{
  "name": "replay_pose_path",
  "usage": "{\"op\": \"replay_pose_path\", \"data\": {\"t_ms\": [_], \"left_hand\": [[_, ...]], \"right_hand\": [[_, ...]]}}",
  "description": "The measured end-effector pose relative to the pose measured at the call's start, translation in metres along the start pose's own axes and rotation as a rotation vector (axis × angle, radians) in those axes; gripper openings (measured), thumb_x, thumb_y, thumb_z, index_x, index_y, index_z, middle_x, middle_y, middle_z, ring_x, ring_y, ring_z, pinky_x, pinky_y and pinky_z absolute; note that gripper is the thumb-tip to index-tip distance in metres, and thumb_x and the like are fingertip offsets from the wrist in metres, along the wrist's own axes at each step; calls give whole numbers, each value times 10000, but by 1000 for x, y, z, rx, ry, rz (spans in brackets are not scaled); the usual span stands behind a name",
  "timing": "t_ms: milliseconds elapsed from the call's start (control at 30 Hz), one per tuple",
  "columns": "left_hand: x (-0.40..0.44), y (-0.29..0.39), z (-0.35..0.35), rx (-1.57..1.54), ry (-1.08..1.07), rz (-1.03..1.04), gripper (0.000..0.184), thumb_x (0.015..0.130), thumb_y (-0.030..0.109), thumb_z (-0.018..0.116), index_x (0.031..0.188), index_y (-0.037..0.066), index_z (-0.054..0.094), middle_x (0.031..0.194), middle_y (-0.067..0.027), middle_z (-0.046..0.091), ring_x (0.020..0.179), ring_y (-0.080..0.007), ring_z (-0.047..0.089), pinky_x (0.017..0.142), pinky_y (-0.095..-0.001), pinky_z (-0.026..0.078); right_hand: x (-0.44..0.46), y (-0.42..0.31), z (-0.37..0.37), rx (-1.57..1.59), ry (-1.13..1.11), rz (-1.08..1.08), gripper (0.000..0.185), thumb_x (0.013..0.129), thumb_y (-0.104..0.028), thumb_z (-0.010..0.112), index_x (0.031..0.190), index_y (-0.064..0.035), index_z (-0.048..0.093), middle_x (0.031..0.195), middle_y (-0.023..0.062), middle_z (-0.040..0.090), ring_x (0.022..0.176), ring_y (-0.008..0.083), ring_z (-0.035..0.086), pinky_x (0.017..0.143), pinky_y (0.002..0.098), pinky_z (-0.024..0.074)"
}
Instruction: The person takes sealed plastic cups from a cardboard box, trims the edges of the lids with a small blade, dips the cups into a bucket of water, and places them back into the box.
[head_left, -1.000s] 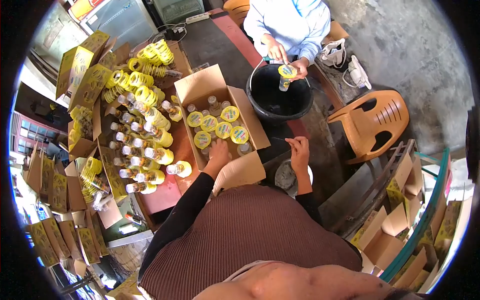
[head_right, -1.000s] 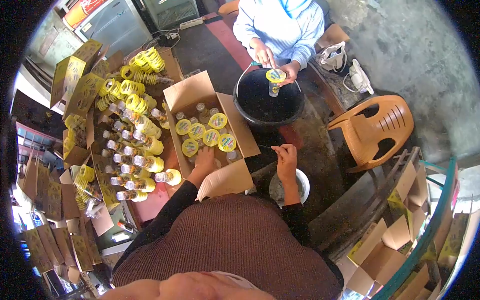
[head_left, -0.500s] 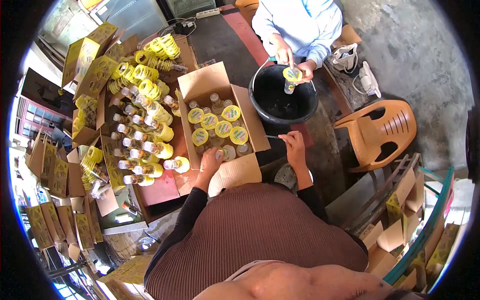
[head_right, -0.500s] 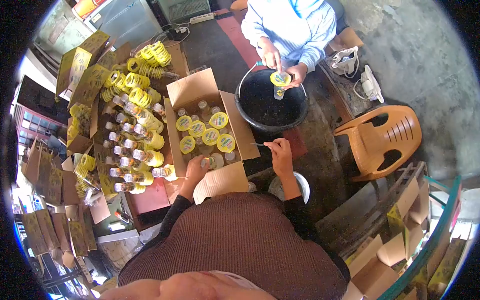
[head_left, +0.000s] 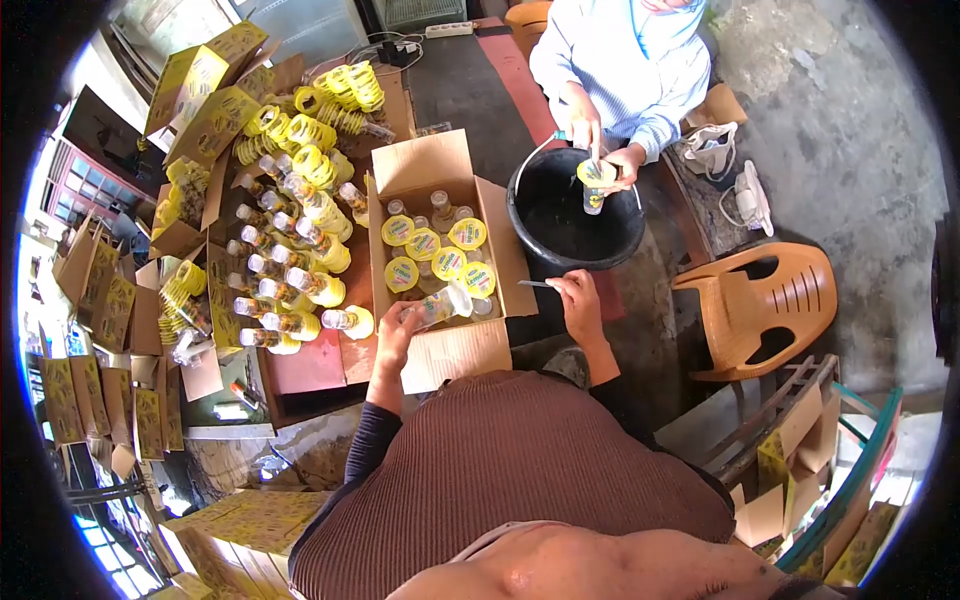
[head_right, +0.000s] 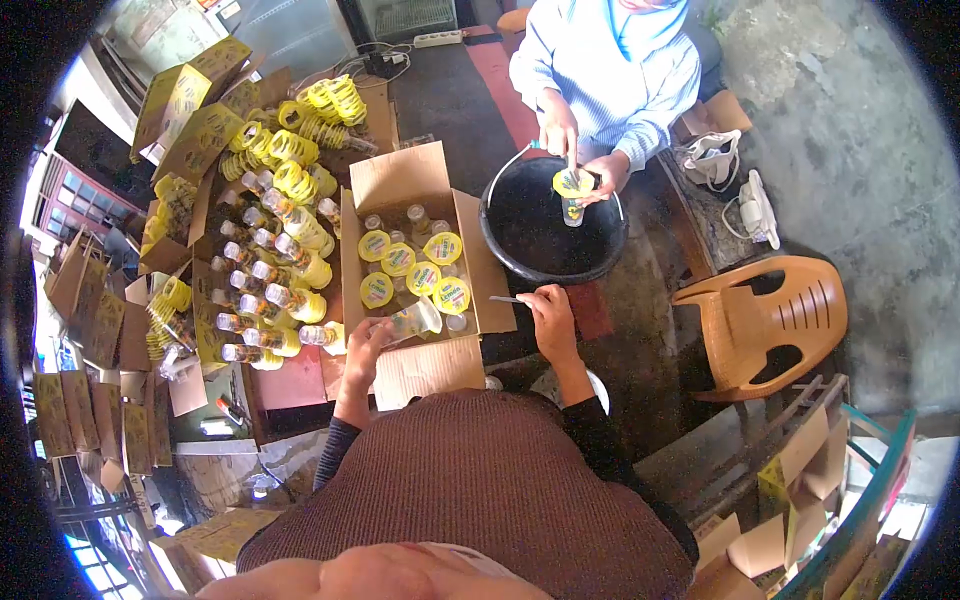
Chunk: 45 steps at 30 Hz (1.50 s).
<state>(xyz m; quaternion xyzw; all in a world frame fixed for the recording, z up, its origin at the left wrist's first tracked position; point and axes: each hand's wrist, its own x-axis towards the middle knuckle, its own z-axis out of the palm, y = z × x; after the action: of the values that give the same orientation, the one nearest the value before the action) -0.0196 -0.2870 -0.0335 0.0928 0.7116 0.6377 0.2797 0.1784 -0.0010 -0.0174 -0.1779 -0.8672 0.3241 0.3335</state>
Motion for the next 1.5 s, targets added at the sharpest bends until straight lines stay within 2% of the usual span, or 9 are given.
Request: {"op": "replay_pose_path", "data": {"t_ms": [167, 300, 467, 667, 733, 800, 867, 1233, 1500], "left_hand": [[-13, -8, 17, -852, -419, -93, 264, 876, 191, 695, 1069, 42, 591, 1208, -190, 621, 1066, -326, 645, 948, -405, 534], [-9, -14, 38, -841, -546, -102, 435, 844, 137, 694, 1210, 39, 481, 1256, -229, 572, 1128, -372, 612, 1015, -458, 486], [-12, 37, 73, -520, -637, -10, 784, 703, 48, 792, 1388, 15, 412, 1177, -111, 613, 1095, -263, 621, 940, -398, 504], [12, 20, 91, -432, -648, 37, 760, 700, 75, 818, 1357, -20, 449, 1184, -80, 611, 1093, -219, 622, 915, -385, 510], [15, 12, 96, -709, -807, 233, 680, 727, 85, 817, 1317, -17, 493, 1216, -79, 610, 1114, -231, 614, 946, -391, 502], [22, -6, 105, -762, -839, 194, 646, 730, 30, 813, 1302, 3, 516, 1234, -74, 614, 1115, -218, 605, 974, -378, 488], [17, -6, 122, -228, -514, 213, 648, 725, -10, 820, 1300, 16, 523, 1206, -70, 629, 1111, -184, 592, 975, -349, 484], [8, 16, 147, 87, -504, 415, 630, 716, 102, 860, 1248, 16, 534, 1176, -81, 624, 1074, -170, 599, 945, -332, 489], [23, 28, 153, 267, -480, 608, 601, 735, 35, 788, 1264, 30, 503, 1152, -88, 626, 1070, -185, 607, 943, -344, 489]], "right_hand": [[2, -6, 0, 141, -24, 65, 274, 893, 31, 589, 1130, -68, 683, 936, 115, 539, 835, 274, 564, 732, 362, 471], [-1, -7, 2, 168, -32, 113, 311, 900, 39, 571, 1175, -71, 666, 947, 121, 544, 822, 272, 566, 731, 349, 468], [-7, -3, 1, 118, -39, 97, 250, 919, 10, 565, 1133, -65, 671, 946, 130, 542, 840, 280, 575, 727, 364, 473], [-7, -12, -16, 81, 123, 113, 180, 897, 7, 592, 1045, -43, 682, 932, 114, 569, 845, 260, 586, 738, 334, 469], [-7, -16, -23, 68, 142, 96, 178, 908, -2, 589, 1054, -48, 680, 942, 120, 560, 834, 270, 581, 722, 348, 471], [-6, -25, -30, 54, 160, 83, 176, 919, -10, 586, 1063, -54, 678, 951, 126, 550, 823, 279, 577, 707, 362, 474], [-6, -37, -34, 69, 156, 96, 194, 911, 2, 595, 1072, -56, 686, 941, 120, 546, 809, 260, 569, 693, 348, 472], [-8, -68, -29, 30, 28, -27, 317, 831, 79, 610, 1094, -73, 702, 935, 108, 510, 847, 252, 563, 719, 347, 478], [13, -78, -36, -113, 56, -199, 300, 798, 73, 612, 1064, -41, 692, 932, 122, 529, 865, 284, 564, 738, 375, 483]]}}
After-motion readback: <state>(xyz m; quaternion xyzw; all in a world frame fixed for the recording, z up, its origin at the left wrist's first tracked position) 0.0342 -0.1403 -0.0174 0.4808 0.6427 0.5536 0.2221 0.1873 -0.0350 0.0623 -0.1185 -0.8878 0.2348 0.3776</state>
